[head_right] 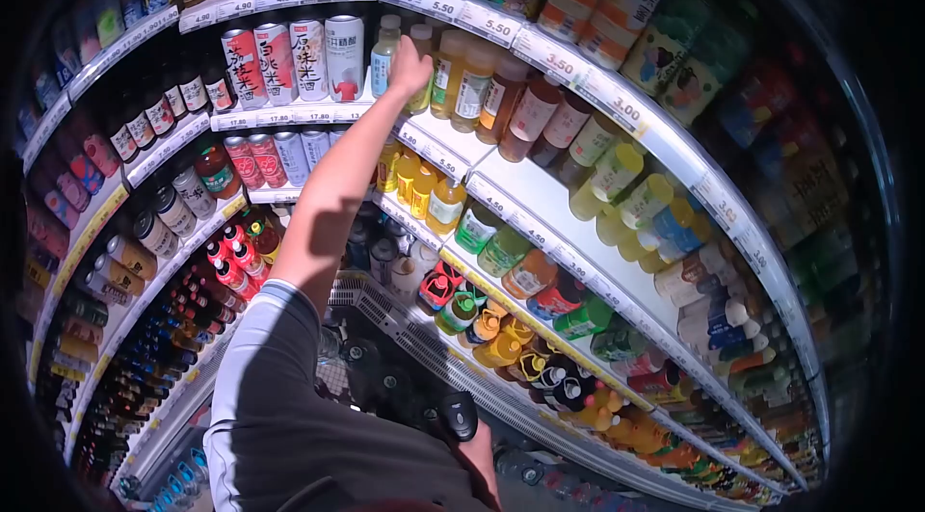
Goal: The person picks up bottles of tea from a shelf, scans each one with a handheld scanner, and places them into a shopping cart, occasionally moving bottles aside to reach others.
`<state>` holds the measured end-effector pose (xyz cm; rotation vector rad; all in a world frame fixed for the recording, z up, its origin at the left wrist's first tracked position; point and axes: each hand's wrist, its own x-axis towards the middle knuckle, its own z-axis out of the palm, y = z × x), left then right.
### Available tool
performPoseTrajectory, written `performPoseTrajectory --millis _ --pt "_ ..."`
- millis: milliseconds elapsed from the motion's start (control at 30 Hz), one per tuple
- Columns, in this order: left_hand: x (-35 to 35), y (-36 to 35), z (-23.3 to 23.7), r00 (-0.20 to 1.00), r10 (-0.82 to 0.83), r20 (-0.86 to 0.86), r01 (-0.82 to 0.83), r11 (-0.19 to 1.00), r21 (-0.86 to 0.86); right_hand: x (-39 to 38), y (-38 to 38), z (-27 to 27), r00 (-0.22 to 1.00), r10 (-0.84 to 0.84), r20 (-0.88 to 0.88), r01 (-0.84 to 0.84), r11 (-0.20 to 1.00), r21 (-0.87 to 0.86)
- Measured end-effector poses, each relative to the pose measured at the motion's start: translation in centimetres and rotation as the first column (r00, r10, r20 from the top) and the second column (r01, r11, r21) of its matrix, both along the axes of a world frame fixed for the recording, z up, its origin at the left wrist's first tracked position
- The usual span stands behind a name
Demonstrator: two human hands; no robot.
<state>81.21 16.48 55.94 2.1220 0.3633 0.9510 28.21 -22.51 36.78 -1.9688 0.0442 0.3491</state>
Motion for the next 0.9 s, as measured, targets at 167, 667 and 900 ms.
performPoseTrajectory --millis 167,667,900 --pt "-2.6 1.8 -1.0 0.932 -0.164 0.323 0.165 0.986 0.023 0.2 -0.2 -1.2 1.0 0.003 0.025 -0.004 0.999 0.042" --pt "-37.1 -5.9 -5.5 0.632 -0.365 0.684 0.763 0.443 -0.47 6.5 -2.9 -10.9 0.869 0.325 0.373 -0.418 0.885 0.203" --pt "-48.2 -13.7 -9.5 0.763 -0.241 0.6 0.631 0.481 -0.609 7.8 0.1 -1.1 0.804 0.422 0.419 -0.595 0.587 0.549"
